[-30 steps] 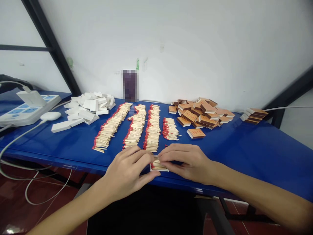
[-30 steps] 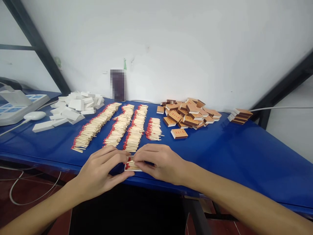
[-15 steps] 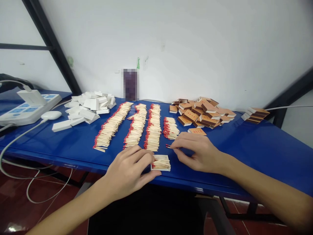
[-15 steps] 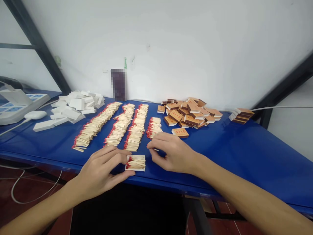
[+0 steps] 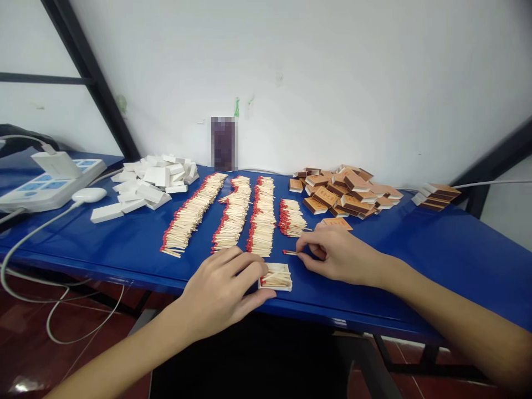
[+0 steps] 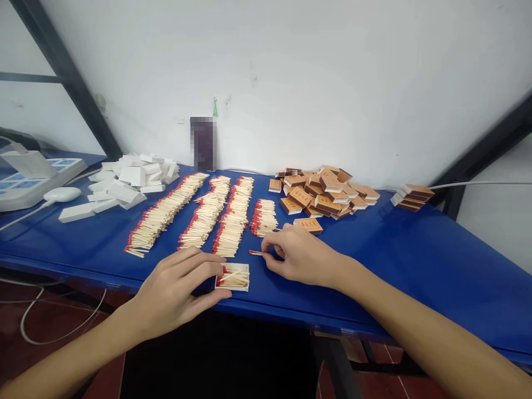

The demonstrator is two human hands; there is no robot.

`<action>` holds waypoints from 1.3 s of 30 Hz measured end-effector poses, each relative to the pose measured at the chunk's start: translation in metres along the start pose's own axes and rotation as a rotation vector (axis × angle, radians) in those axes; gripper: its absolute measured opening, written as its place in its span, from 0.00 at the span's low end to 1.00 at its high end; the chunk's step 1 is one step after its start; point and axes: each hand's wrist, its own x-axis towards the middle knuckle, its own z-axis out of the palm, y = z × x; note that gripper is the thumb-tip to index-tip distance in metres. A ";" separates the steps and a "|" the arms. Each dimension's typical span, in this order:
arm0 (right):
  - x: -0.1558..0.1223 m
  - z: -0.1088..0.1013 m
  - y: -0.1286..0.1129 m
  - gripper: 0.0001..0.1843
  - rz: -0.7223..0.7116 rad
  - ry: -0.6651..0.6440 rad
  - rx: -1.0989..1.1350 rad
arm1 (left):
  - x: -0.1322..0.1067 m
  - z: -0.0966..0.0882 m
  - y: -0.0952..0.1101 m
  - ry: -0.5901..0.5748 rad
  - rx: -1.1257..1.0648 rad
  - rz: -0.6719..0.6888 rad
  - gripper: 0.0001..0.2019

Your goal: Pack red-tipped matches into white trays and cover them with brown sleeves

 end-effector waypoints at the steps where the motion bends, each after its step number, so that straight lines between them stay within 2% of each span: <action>1: 0.000 0.000 0.001 0.08 0.013 -0.023 0.045 | 0.000 0.000 0.000 -0.009 0.002 0.002 0.10; 5: 0.001 0.001 0.005 0.08 0.031 -0.066 0.155 | -0.001 -0.001 0.000 -0.054 0.039 0.018 0.09; 14: 0.003 0.005 0.008 0.11 -0.039 -0.007 0.139 | -0.001 -0.003 0.001 -0.100 0.078 0.003 0.14; 17: 0.002 0.005 0.009 0.12 -0.048 -0.030 0.168 | 0.001 -0.003 0.001 -0.099 0.068 -0.011 0.15; 23: 0.002 0.000 0.005 0.08 0.037 -0.145 0.222 | 0.001 -0.003 0.001 -0.069 0.077 -0.005 0.12; 29: 0.002 0.000 0.003 0.05 0.046 -0.175 0.168 | -0.001 -0.002 0.000 -0.054 0.069 -0.003 0.12; 33: 0.002 0.003 0.003 0.04 0.012 -0.111 0.130 | -0.001 -0.001 0.000 -0.054 0.064 -0.012 0.12; 39: -0.002 0.002 -0.004 0.02 -0.086 0.094 0.178 | 0.000 -0.001 0.000 -0.039 0.062 -0.013 0.09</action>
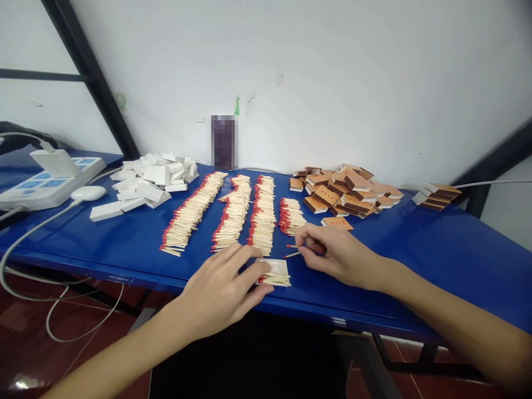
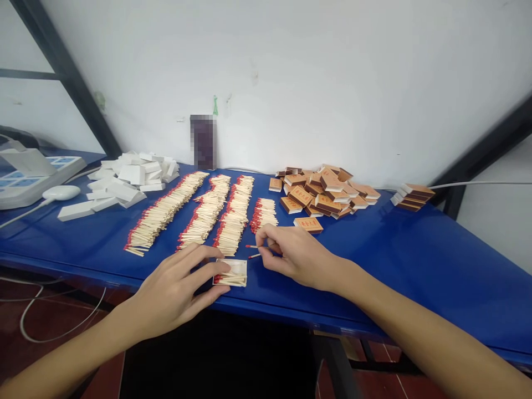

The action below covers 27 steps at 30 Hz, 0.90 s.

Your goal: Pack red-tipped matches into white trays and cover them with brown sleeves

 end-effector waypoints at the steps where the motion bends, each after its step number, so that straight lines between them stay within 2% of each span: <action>1: -0.001 0.001 -0.002 0.02 -0.019 0.016 0.012 | 0.000 0.000 0.000 -0.001 0.001 -0.001 0.10; 8: -0.001 0.012 -0.017 0.04 -0.143 0.069 0.077 | 0.002 0.000 0.001 0.017 -0.025 0.000 0.12; 15: 0.008 0.023 -0.024 0.03 -0.064 0.006 0.195 | 0.001 0.001 0.000 0.024 -0.035 0.000 0.16; 19: 0.007 0.021 -0.020 0.10 -0.056 0.005 0.240 | 0.002 -0.001 0.001 -0.019 -0.027 0.019 0.13; 21: 0.004 0.017 -0.016 0.10 -0.071 0.044 0.187 | 0.002 -0.001 0.001 -0.045 -0.017 0.021 0.11; 24: 0.001 0.008 -0.008 0.08 -0.108 0.122 -0.011 | 0.001 -0.002 0.001 -0.053 0.003 0.025 0.10; 27: 0.001 0.001 0.000 0.06 -0.065 0.040 -0.152 | 0.001 -0.002 0.000 -0.055 0.002 0.017 0.10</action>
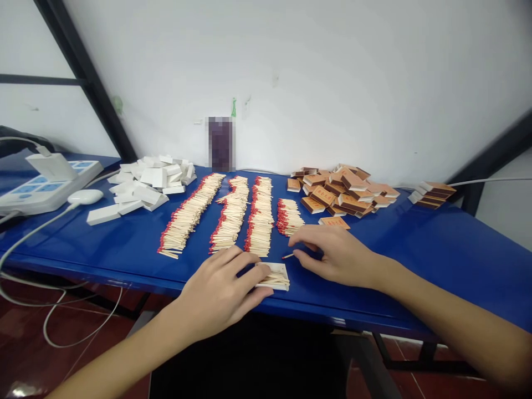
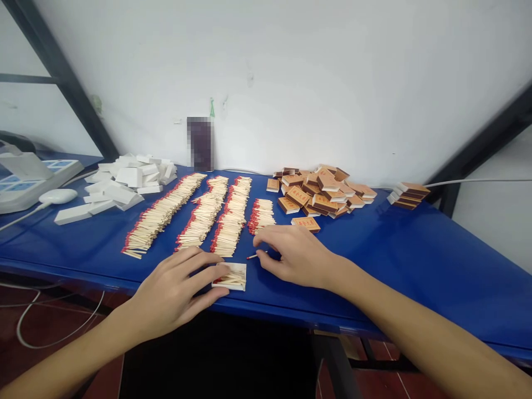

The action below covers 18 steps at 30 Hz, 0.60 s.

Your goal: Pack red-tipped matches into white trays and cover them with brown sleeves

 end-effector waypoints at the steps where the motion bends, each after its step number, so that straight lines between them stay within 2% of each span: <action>1: 0.000 -0.002 0.002 0.06 0.016 -0.051 -0.013 | 0.000 0.000 0.000 -0.001 -0.007 -0.004 0.10; 5: 0.000 -0.003 0.006 0.08 0.051 -0.190 0.033 | 0.001 0.000 0.001 0.028 -0.026 0.000 0.10; 9: -0.001 0.000 0.008 0.09 0.041 -0.210 0.071 | 0.001 0.000 0.001 0.064 -0.034 0.000 0.11; 12: -0.002 0.003 0.009 0.09 0.028 -0.181 0.075 | 0.001 0.001 0.002 0.065 -0.028 -0.008 0.12; 18: -0.001 0.002 0.000 0.05 -0.001 -0.030 0.146 | 0.001 0.003 0.002 0.115 0.004 -0.044 0.14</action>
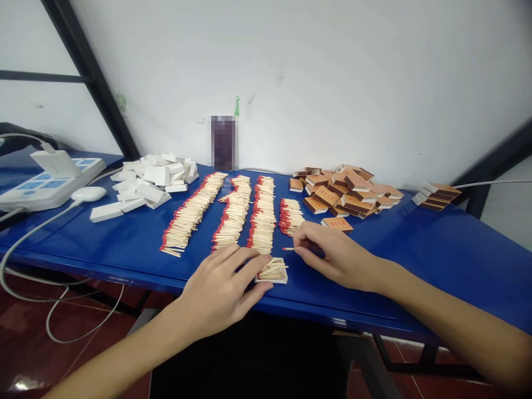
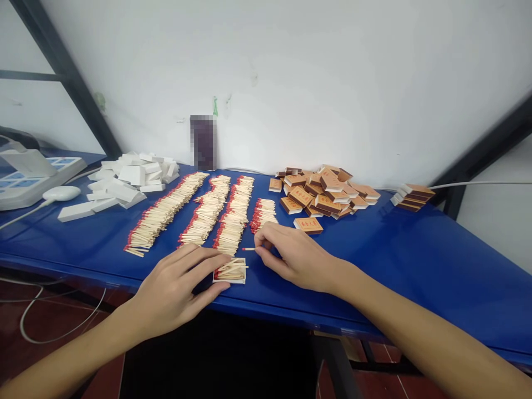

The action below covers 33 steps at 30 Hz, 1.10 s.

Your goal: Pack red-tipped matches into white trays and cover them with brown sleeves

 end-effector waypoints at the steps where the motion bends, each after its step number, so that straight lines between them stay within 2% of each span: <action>1: 0.001 0.001 -0.003 0.05 -0.013 0.009 0.020 | 0.000 0.000 0.000 0.006 -0.002 0.000 0.15; 4: 0.005 0.008 -0.013 0.05 -0.055 -0.001 0.091 | 0.000 0.001 -0.001 0.019 0.002 0.003 0.19; 8: 0.011 0.016 -0.021 0.04 -0.101 -0.030 0.161 | 0.000 0.002 -0.002 0.035 0.011 0.014 0.18; 13: 0.006 0.011 -0.017 0.03 -0.037 0.036 0.164 | 0.000 0.001 -0.001 0.020 -0.013 0.027 0.14; 16: 0.002 0.006 -0.012 0.03 -0.043 -0.007 0.150 | 0.000 0.001 -0.002 0.012 -0.020 0.027 0.11; 22: 0.003 0.006 -0.009 0.06 -0.035 -0.108 0.144 | 0.000 0.000 -0.002 -0.020 -0.020 0.028 0.11; 29: 0.009 0.010 -0.012 0.07 -0.043 -0.134 0.135 | 0.000 -0.001 -0.002 -0.039 0.017 0.059 0.10; 33: 0.010 0.013 -0.013 0.05 -0.053 -0.100 0.120 | -0.001 -0.001 -0.002 -0.045 0.021 0.073 0.09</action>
